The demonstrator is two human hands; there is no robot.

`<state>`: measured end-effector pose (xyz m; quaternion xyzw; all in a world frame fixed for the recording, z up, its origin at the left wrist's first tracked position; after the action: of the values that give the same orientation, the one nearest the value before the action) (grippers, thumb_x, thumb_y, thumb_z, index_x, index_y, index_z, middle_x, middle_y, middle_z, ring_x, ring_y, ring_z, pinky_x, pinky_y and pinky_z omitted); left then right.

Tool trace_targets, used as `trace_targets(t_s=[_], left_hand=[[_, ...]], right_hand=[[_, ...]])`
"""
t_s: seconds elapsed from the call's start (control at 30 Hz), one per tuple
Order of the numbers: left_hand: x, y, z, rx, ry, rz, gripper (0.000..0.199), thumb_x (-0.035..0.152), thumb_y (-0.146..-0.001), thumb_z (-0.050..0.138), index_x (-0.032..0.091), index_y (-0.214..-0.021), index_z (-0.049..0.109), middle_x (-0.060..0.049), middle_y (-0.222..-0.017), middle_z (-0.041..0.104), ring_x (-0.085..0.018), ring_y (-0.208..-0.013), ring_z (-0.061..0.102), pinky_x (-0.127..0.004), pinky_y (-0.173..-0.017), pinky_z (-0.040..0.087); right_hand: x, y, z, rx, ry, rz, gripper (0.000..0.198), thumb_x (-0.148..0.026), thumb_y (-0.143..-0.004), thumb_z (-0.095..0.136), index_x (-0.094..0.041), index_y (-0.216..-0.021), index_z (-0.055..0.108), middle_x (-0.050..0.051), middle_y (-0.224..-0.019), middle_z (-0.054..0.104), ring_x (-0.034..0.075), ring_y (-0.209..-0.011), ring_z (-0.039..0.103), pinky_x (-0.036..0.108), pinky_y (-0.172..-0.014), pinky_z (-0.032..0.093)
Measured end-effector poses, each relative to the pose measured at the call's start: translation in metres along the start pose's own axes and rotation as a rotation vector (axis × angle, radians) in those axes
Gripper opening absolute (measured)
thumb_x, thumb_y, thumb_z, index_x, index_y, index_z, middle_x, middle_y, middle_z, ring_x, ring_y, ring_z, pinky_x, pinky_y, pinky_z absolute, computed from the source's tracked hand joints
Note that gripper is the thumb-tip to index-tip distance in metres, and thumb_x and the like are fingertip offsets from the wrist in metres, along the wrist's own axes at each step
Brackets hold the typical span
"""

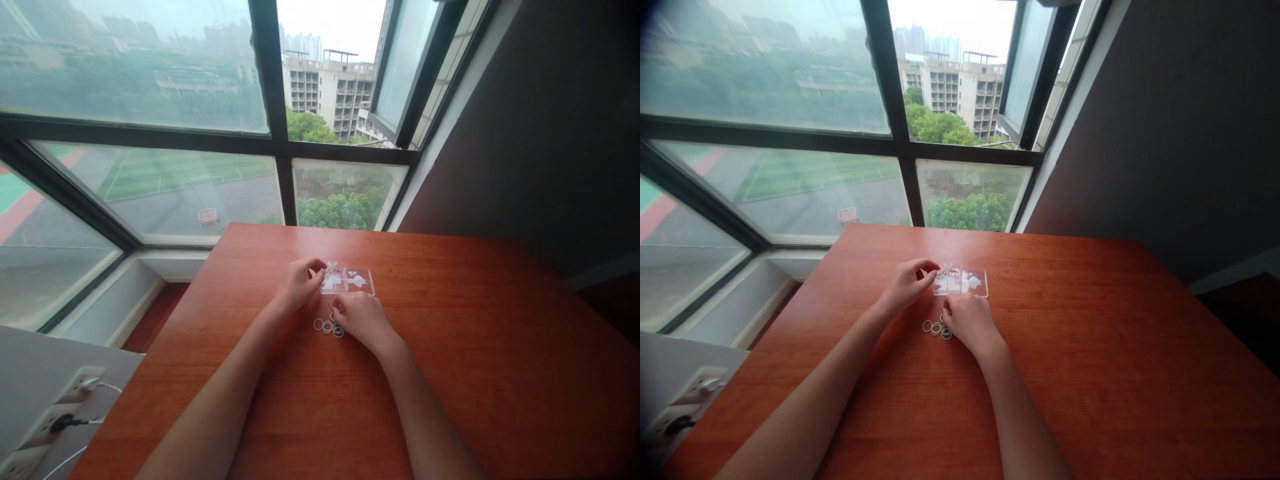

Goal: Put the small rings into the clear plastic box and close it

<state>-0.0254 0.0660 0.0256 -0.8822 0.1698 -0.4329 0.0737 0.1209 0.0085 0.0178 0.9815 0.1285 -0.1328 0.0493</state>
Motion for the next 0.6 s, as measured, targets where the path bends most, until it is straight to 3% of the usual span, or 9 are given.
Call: trace_targets(t_s=[0.2,0.33,0.6], left_hand=[[0.002,0.000,0.001,-0.034,0.021,-0.016,0.016,0.023,-0.080,0.055,0.014,-0.083,0.069,-0.002,-0.073,0.068,-0.011,-0.061,0.056,-0.021,-0.058,0.040],[0.007,0.000,0.004,-0.128,0.159,-0.033,0.022,0.031,-0.082,0.056,0.013,-0.081,0.068,-0.003,-0.072,0.066,-0.012,-0.064,0.055,-0.021,-0.057,0.040],[0.008,0.003,0.011,-0.270,0.329,-0.107,0.025,0.035,-0.079,0.059,0.011,-0.076,0.066,-0.003,-0.071,0.064,-0.013,-0.066,0.055,-0.022,-0.061,0.042]], right_hand=[[0.004,0.000,-0.007,0.201,-0.132,0.006,0.013,-0.026,-0.081,0.055,-0.027,-0.084,0.068,-0.002,-0.073,0.069,0.014,-0.069,0.060,0.023,-0.060,0.035],[0.007,0.001,-0.011,0.344,-0.205,0.020,0.014,-0.023,-0.079,0.056,-0.027,-0.085,0.069,-0.003,-0.065,0.065,0.013,-0.064,0.057,0.022,-0.061,0.034],[0.010,0.002,-0.014,0.487,-0.253,0.005,0.011,-0.026,-0.082,0.057,-0.024,-0.080,0.067,-0.004,-0.060,0.061,0.011,-0.055,0.052,0.022,-0.058,0.032]])
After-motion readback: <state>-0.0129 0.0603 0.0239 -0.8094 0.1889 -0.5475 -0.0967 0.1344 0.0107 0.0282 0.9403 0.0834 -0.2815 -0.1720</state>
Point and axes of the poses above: each hand's wrist, its own y-axis away from the middle knuckle, its own z-axis out of the palm, x = y × z, the point moved 4 cm from there along -y, towards the middle knuckle
